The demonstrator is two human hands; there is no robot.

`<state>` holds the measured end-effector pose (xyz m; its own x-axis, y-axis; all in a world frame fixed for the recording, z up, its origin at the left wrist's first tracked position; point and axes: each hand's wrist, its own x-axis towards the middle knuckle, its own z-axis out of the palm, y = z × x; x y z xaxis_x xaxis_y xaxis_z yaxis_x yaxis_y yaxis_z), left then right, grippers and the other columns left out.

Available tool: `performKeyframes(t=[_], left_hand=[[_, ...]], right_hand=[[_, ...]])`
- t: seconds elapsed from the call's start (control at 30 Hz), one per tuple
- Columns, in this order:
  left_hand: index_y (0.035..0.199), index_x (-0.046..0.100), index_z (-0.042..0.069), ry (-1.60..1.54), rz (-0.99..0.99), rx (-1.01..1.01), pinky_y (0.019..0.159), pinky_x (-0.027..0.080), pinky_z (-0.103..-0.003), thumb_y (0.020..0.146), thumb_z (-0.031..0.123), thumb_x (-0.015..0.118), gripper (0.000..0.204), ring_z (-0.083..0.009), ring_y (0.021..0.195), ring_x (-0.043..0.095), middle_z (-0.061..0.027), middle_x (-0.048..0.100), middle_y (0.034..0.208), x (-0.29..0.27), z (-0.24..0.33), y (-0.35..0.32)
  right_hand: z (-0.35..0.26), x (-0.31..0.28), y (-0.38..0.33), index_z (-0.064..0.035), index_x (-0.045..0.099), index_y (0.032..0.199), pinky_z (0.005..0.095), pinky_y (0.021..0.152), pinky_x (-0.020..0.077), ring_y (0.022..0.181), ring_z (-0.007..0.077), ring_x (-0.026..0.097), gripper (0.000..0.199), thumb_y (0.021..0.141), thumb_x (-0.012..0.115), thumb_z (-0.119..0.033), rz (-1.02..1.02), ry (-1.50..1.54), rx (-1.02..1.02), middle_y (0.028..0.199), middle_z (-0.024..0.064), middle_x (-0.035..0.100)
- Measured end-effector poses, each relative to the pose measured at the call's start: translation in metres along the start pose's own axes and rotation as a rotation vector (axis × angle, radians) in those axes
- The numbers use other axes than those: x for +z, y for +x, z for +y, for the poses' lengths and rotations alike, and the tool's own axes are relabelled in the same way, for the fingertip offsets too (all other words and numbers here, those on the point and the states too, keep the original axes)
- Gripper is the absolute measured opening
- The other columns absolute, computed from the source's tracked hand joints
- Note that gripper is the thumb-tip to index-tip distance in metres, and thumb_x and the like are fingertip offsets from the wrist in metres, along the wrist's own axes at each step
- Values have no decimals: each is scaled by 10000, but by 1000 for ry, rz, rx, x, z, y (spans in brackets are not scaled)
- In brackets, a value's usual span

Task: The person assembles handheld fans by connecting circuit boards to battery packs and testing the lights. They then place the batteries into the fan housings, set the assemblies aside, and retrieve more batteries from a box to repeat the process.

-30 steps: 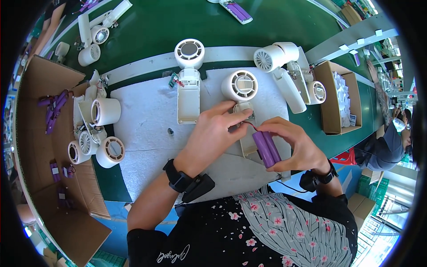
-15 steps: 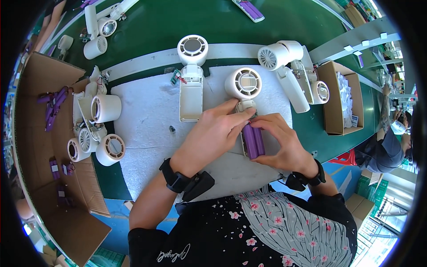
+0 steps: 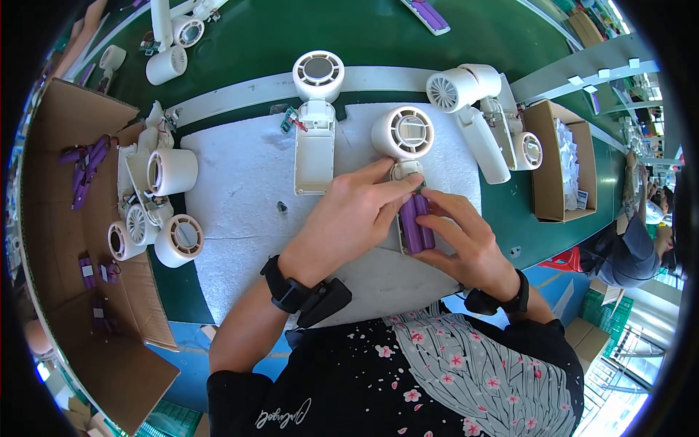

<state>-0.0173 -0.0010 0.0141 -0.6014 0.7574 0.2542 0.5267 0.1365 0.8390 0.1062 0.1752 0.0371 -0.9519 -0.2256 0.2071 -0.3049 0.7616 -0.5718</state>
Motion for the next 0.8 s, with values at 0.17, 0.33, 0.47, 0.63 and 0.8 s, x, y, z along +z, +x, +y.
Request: performKeyframes(t=[0.17, 0.33, 0.47, 0.63, 0.8], left_hand=[[1116, 699, 79, -40, 10, -47, 689, 538, -357, 837, 40, 666, 284, -339, 776, 668, -214, 654, 1039, 0, 1, 0], [1118, 703, 94, -47, 7, -67, 728, 553, -347, 817, 70, 697, 302, -348, 837, 682, -235, 651, 1096, 0, 0, 0], [1121, 702, 95, -69, -5, -110, 767, 555, -344, 760, 108, 758, 366, -339, 880, 686, -232, 646, 1129, -3, 2, -1], [1126, 701, 96, -115, -21, -131, 793, 554, -338, 690, 141, 814, 452, -318, 902, 694, -232, 640, 1157, -3, 1, -1], [1125, 695, 81, -152, -41, -198, 790, 552, -323, 650, 145, 838, 500, -287, 895, 705, -218, 644, 1165, -4, 1, 0]], right_hand=[[3, 3, 0, 1, 625, 1024, 395, 874, 545, 1022, 339, 610, 526, 563, 871, -51, 1, -8, -17, 1274, 224, 530], [-2, 4, 0, -17, 606, 1046, 381, 841, 550, 1009, 327, 612, 544, 573, 874, -50, 22, 20, 86, 1259, 197, 519], [-3, -1, 9, -28, 575, 1101, 370, 830, 552, 998, 314, 609, 602, 579, 873, -41, -26, 30, 98, 1246, 175, 499], [-3, -2, 16, -56, 499, 1218, 349, 797, 540, 956, 285, 597, 742, 576, 869, -19, -88, 123, 226, 1247, 153, 464], [-2, -2, 22, -88, 437, 1286, 340, 781, 521, 939, 272, 583, 834, 572, 860, -2, -125, 188, 279, 1235, 137, 431]])
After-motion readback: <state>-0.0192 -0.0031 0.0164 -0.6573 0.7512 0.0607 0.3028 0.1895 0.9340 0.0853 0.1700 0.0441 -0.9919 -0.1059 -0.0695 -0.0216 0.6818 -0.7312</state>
